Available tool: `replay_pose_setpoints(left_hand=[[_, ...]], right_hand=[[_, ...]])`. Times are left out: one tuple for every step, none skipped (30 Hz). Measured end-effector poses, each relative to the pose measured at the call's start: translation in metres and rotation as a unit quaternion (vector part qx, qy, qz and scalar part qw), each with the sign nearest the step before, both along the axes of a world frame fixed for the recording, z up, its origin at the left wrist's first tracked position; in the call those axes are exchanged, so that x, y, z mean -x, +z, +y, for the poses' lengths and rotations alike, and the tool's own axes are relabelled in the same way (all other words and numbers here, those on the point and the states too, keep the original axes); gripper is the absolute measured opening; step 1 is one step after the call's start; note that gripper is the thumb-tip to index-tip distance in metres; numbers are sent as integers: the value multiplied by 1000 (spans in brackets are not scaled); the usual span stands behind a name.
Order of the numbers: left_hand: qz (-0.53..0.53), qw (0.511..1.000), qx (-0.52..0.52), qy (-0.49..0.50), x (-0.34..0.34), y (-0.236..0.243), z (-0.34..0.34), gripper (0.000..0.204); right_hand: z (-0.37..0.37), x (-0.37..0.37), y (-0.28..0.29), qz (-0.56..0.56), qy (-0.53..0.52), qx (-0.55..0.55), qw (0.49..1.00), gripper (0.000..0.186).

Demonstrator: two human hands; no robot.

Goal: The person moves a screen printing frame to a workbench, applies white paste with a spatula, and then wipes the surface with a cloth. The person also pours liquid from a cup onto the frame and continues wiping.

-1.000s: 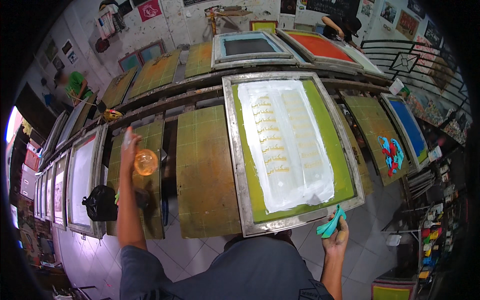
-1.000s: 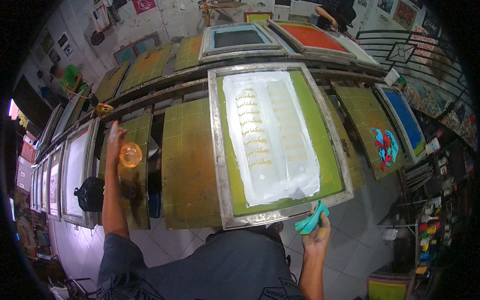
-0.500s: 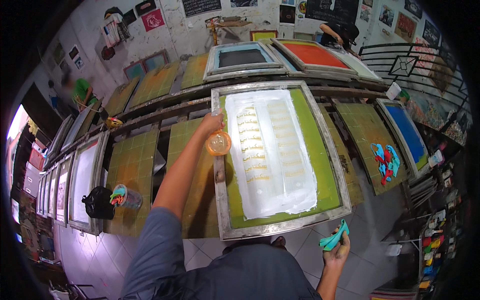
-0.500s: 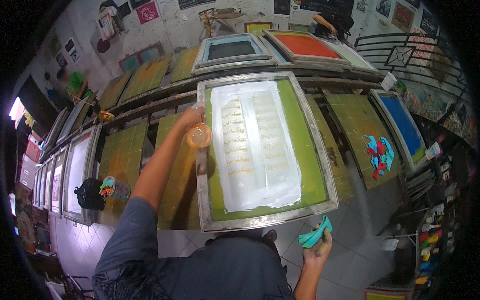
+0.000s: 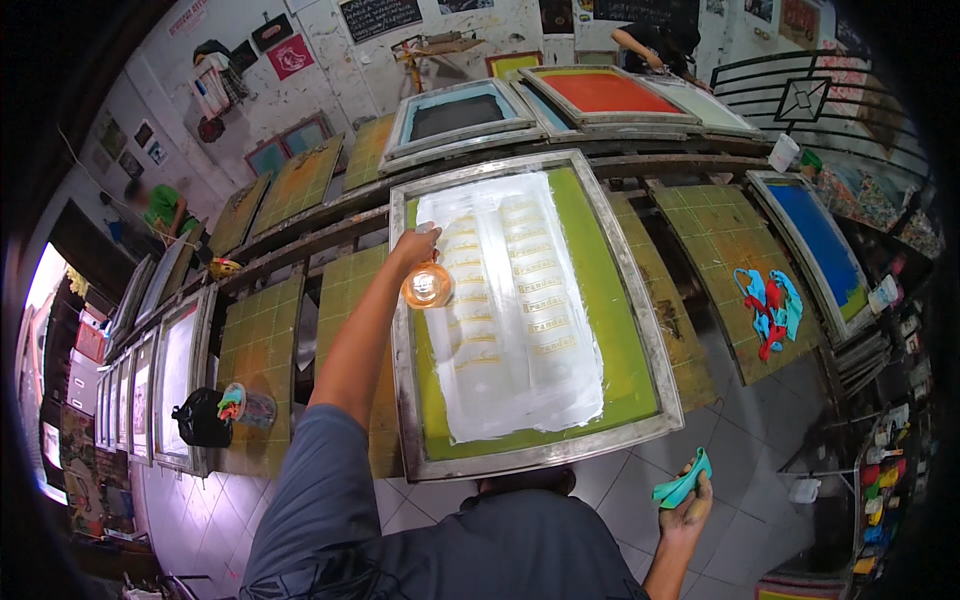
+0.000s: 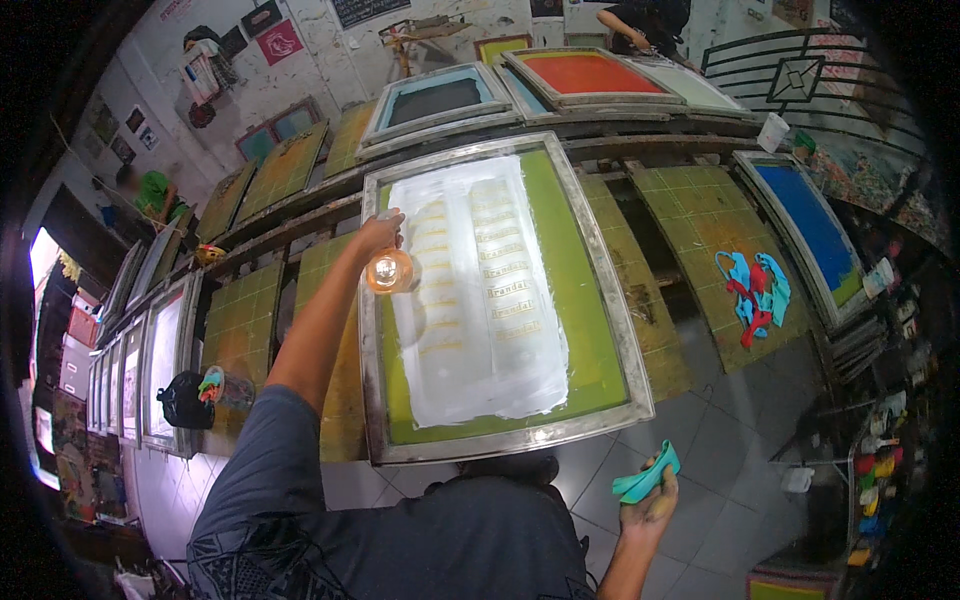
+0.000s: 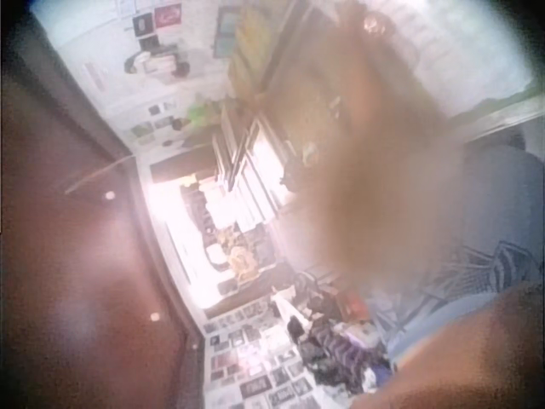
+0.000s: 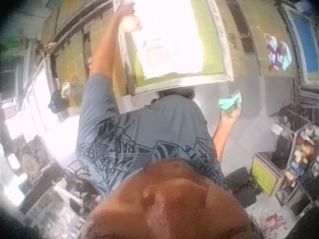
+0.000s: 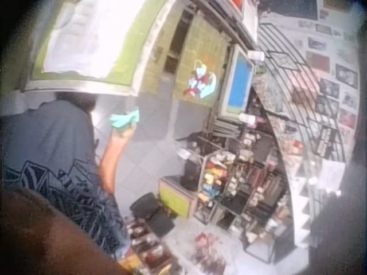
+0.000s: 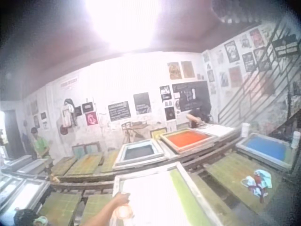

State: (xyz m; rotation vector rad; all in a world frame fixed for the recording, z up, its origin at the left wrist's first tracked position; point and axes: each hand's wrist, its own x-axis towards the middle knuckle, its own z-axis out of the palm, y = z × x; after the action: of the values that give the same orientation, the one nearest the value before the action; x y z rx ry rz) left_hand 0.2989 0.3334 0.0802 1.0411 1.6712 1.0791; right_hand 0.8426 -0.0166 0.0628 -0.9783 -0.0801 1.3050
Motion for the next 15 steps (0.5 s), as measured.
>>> replay_pose_setpoints(left_hand=[[13,1000,2,-3,-5,0,4,48],[25,1000,5,-6,-10,0,8,50],[29,1000,-4,-7,-16,-1,12,46],[32,999,-12,-9,-24,-1,16,44],[35,999,-21,-10,-31,-2,20,41],[40,999,-9,-17,-37,-1,23,37],[45,999,2,-26,-46,6,24,33],[49,998,14,-34,-56,11,25,30],[55,998,6,-34,-64,9,29,30],[62,998,-1,-31,-70,8,31,30],[69,997,-8,-29,-75,7,32,31],[76,996,-9,-34,-81,6,34,32],[82,996,-12,-42,-89,8,35,33],[88,995,-14,-49,-96,10,36,34],[95,994,-7,-55,-102,8,40,35]], right_hand=[[3,-3,1,11,-7,8,1000,23],[7,-5,4,21,-15,17,1000,23],[10,-8,6,32,-22,25,999,24],[13,-12,5,35,-22,27,999,24],[15,-16,4,38,-21,28,999,24],[17,-21,4,40,-21,29,999,24],[18,-26,2,43,-21,26,999,24],[20,-31,-1,45,-21,23,998,24],[21,-35,-2,48,-21,20,998,24],[22,-39,-2,46,-22,25,998,24],[24,-42,-1,44,-22,29,998,24],[25,-46,0,42,-22,33,998,24],[26,-50,-1,47,-24,32,998,24],[27,-55,-2,51,-26,31,998,24],[28,-60,-3,55,-29,30,998,23]])
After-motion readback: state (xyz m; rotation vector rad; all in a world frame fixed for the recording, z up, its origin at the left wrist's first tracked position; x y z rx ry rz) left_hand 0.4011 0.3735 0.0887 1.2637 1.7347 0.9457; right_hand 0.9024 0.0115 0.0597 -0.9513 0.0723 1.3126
